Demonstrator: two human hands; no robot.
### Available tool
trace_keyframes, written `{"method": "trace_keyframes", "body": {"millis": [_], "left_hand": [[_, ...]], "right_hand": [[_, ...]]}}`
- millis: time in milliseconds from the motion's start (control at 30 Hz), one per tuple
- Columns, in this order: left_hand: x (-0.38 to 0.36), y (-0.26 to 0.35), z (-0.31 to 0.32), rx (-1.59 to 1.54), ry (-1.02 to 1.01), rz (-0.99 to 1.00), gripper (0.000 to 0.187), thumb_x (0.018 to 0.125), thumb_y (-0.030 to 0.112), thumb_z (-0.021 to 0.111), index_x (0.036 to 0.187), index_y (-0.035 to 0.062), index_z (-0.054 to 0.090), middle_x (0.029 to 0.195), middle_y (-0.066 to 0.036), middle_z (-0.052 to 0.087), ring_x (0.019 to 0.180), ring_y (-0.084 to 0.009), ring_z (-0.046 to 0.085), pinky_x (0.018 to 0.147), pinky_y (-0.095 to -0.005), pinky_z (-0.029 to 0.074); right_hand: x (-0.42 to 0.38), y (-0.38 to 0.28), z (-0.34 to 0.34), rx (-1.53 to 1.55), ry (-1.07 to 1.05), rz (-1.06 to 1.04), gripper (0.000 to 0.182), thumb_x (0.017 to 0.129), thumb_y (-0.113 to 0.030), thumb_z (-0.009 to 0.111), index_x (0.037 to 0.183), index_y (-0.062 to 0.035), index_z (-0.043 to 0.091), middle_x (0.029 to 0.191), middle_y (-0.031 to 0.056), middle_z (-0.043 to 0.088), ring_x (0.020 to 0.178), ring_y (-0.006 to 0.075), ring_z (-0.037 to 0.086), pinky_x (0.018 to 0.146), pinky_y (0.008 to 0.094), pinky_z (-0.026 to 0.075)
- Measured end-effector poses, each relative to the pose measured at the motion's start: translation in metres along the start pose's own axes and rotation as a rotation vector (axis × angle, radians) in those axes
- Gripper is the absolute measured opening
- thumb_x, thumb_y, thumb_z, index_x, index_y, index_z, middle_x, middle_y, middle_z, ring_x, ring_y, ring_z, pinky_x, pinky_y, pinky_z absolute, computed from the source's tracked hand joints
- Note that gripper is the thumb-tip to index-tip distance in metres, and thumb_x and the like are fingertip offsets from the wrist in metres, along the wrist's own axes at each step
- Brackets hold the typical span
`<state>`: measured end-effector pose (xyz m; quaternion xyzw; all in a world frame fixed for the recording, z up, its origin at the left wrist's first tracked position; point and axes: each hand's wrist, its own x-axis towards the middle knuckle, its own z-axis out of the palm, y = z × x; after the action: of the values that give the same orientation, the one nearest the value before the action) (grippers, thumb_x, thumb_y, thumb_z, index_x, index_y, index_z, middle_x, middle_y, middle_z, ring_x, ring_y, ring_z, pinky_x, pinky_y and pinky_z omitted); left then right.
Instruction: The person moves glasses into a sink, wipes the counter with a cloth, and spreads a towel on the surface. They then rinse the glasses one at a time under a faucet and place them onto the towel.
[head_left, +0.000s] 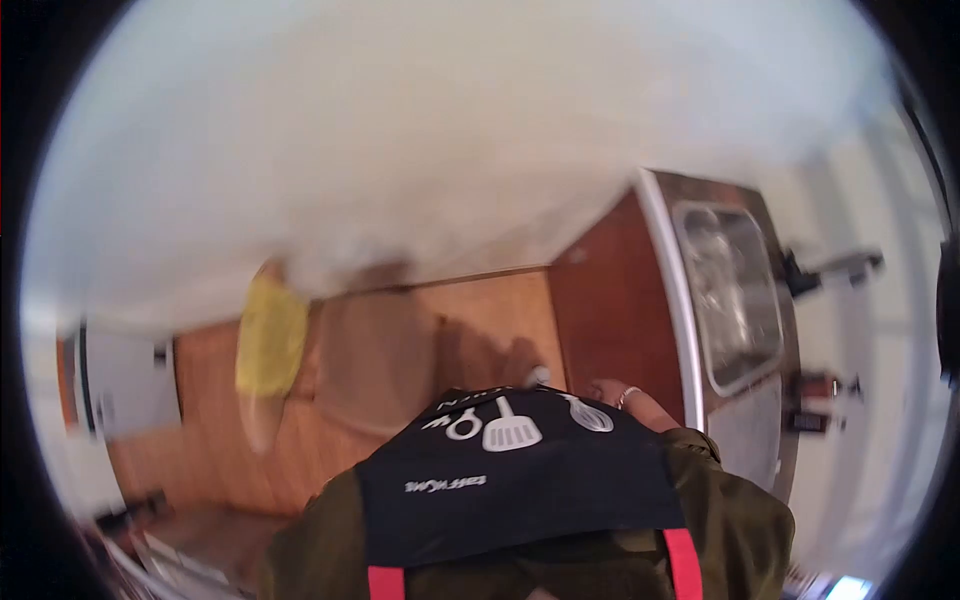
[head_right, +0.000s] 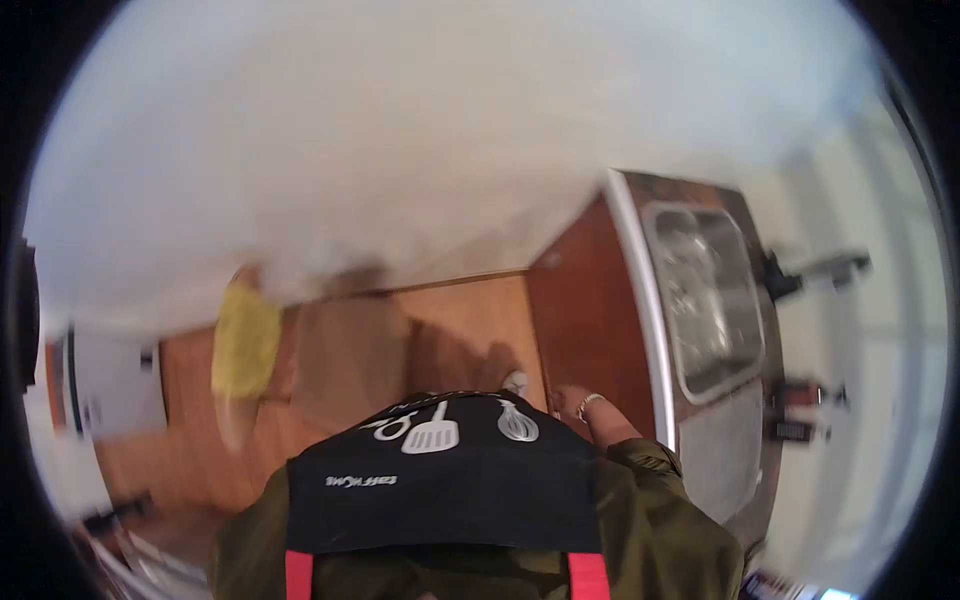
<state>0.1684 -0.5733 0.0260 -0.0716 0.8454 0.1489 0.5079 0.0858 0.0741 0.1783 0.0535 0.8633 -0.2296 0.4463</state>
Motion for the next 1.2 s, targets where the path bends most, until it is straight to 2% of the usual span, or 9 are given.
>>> {"method": "trace_keyframes", "body": {"millis": [33,133,200,333,433,567,767,967,1200], "left_hand": [[0.022,-0.008,-0.035,0.072,-0.002,-0.007,0.031,0.091,0.027,0.048,0.109,0.0084,0.064,0.105,-0.013,0.066,0.088,-0.0221,0.064,0.075,-0.0347,0.051],[0.098,-0.014,-0.194,0.171,0.095,0.002,0.031,0.092,0.028,0.048,0.110,0.0085,0.064,0.104,-0.013,0.066,0.086,-0.0208,0.064,0.075,-0.0337,0.051],[0.111,0.086,-0.280,-1.170,0.272,0.390,0.027,0.096,0.020,0.043,0.112,0.0037,0.058,0.092,-0.007,0.064,0.074,-0.0156,0.060,0.060,-0.0255,0.047],[0.118,0.304,-0.330,-1.012,0.466,0.375,0.023,0.093,0.017,0.052,0.114,0.0099,0.054,0.082,-0.002,0.058,0.070,-0.0109,0.057,0.054,-0.0230,0.044],[0.077,0.496,-0.297,-0.691,0.261,0.721,0.028,0.095,0.018,0.051,0.122,0.0115,0.052,0.098,-0.006,0.060,0.084,-0.0139,0.059,0.072,-0.0274,0.049],[-0.006,0.660,-0.232,-0.317,-0.001,1.067,0.023,0.093,0.010,0.054,0.114,0.0044,0.059,0.100,-0.007,0.063,0.088,-0.0138,0.061,0.079,-0.0272,0.049],[-0.074,0.778,-0.227,-0.004,-0.062,1.276,0.019,0.092,0.008,0.055,0.108,0.0002,0.061,0.096,-0.006,0.064,0.083,-0.0136,0.062,0.076,-0.0265,0.050],[-0.074,0.888,-0.225,0.147,-0.142,1.396,0.017,0.090,0.012,0.059,0.103,0.0034,0.064,0.090,-0.009,0.064,0.083,-0.0167,0.062,0.076,-0.0285,0.048],[-0.016,1.053,-0.182,0.372,-0.339,1.623,0.028,0.086,0.014,0.062,0.112,0.0037,0.059,0.100,-0.013,0.061,0.090,-0.0220,0.060,0.080,-0.0320,0.048]], "right_hand": [[-0.048,-0.044,-0.030,0.057,0.074,0.070,0.032,0.088,-0.015,0.058,0.118,-0.0054,0.057,0.108,0.0129,0.065,0.102,0.0220,0.061,0.089,0.0333,0.047],[-0.071,-0.012,-0.047,0.504,0.506,-0.138,0.023,0.086,-0.010,0.059,0.108,-0.0045,0.061,0.096,0.0105,0.067,0.088,0.0189,0.063,0.082,0.0322,0.049],[-0.097,0.010,-0.074,0.730,0.781,-0.244,0.016,0.085,-0.011,0.063,0.099,-0.0046,0.065,0.091,0.0089,0.068,0.082,0.0155,0.063,0.077,0.0310,0.050],[-0.177,0.076,-0.155,0.991,1.519,-0.012,0.006,0.087,-0.008,0.061,0.089,-0.0048,0.065,0.084,0.0005,0.061,0.078,0.0096,0.056,0.073,0.0253,0.047],[-0.206,0.190,-0.221,1.162,1.975,0.015,0.050,0.076,-0.022,0.077,0.116,-0.0028,0.054,0.103,0.0061,0.058,0.094,0.0131,0.053,0.089,0.0281,0.043],[-0.206,0.240,-0.292,0.626,1.758,0.152,0.072,0.062,-0.036,0.085,0.114,0.0006,0.053,0.112,0.0119,0.060,0.101,0.0179,0.055,0.090,0.0297,0.043],[-0.181,0.235,-0.315,0.990,1.546,0.181,0.062,0.061,-0.039,0.085,0.102,-0.0012,0.057,0.093,0.0066,0.063,0.086,0.0177,0.058,0.080,0.0269,0.045],[-0.169,0.251,-0.301,0.813,1.623,0.404,0.071,0.058,-0.050,0.082,0.112,-0.0093,0.062,0.108,0.0144,0.060,0.108,0.0290,0.054,0.096,0.0377,0.038],[-0.126,0.233,-0.265,0.603,1.342,0.797,0.076,0.053,-0.049,0.083,0.115,-0.0099,0.060,0.114,0.0152,0.058,0.112,0.0341,0.047,0.098,0.0419,0.036]]}}
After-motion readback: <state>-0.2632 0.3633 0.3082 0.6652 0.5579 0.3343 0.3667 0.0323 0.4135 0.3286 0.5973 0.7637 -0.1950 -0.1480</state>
